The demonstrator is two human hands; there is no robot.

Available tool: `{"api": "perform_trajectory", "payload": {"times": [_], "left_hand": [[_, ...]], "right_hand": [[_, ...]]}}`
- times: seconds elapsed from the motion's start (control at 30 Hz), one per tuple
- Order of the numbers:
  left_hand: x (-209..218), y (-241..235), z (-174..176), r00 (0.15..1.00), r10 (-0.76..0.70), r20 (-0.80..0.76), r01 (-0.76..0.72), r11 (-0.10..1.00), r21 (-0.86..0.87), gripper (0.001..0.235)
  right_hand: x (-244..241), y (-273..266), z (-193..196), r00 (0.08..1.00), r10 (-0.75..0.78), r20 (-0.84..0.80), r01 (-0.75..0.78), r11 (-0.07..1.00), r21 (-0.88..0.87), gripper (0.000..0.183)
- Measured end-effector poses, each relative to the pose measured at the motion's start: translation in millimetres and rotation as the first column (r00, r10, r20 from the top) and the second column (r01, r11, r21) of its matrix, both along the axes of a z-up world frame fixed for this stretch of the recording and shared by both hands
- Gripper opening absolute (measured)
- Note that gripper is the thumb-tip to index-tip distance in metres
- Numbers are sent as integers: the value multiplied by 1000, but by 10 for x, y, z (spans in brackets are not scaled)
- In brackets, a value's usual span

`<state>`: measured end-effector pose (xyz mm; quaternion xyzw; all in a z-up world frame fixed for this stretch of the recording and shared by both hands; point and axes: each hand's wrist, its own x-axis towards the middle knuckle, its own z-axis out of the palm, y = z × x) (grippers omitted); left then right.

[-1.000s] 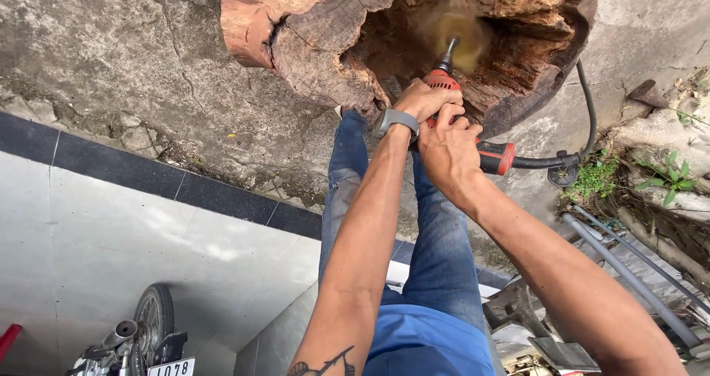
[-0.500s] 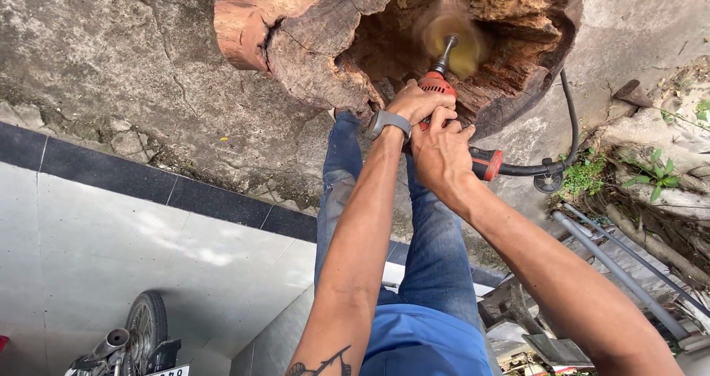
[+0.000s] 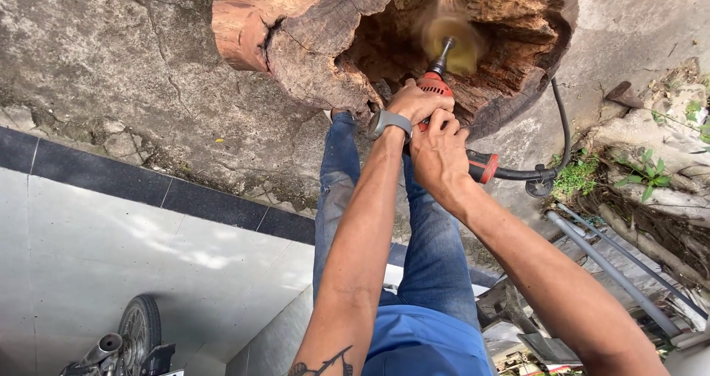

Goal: The person uses a corded electric drill with a wire brush attachment to grind and smooth the interior and exterior surfaces of a large hollowed tree stump. The person moves the tool around the stump's contours, generating wood dust, and briefly wipes the surface with a cloth at the end.

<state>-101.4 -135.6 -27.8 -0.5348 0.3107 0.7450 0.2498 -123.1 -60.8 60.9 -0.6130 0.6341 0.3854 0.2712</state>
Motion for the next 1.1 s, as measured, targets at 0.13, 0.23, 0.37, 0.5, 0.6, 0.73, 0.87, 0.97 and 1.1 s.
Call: {"api": "perform_trajectory", "payload": {"times": [0.13,0.23,0.37,0.5,0.6,0.73,0.87,0.97,1.1], "left_hand": [[-171,359,-500,998,-52,-23,51,998,-32,98],[-233,620,-849,993,-110,-42,107,992,-63,118],[-235,713,-1171,989,-147,-31,144,985,-96,125],[-27,320,-646,989,-146,-10,144,983,-111,130],[165,-92,-2,995,-97,-30,92,988,-124,124],[52,158,-314,995,-101,-15,98,986,-132,125],[-45,399,-441,994,-106,-12,104,986,-132,114],[-18,403,-438,993,-119,-21,115,985,-127,114],[30,374,-415,990,-138,-40,133,984,-121,115]], "right_hand": [[45,-17,25,999,-30,-19,30,1000,4,39],[56,-49,103,1000,-24,-2,24,999,-33,34],[52,-19,69,1000,-11,-19,10,999,-47,33],[14,9,23,1000,-7,-7,7,999,-32,34],[-19,20,-15,1000,-5,-9,4,999,-38,35],[11,83,-33,1000,0,-17,-1,999,-47,35],[38,156,-92,998,-13,-56,9,998,-56,38],[75,83,31,999,9,-49,-12,998,-66,40],[149,113,64,999,-25,-39,21,995,-94,33]]}}
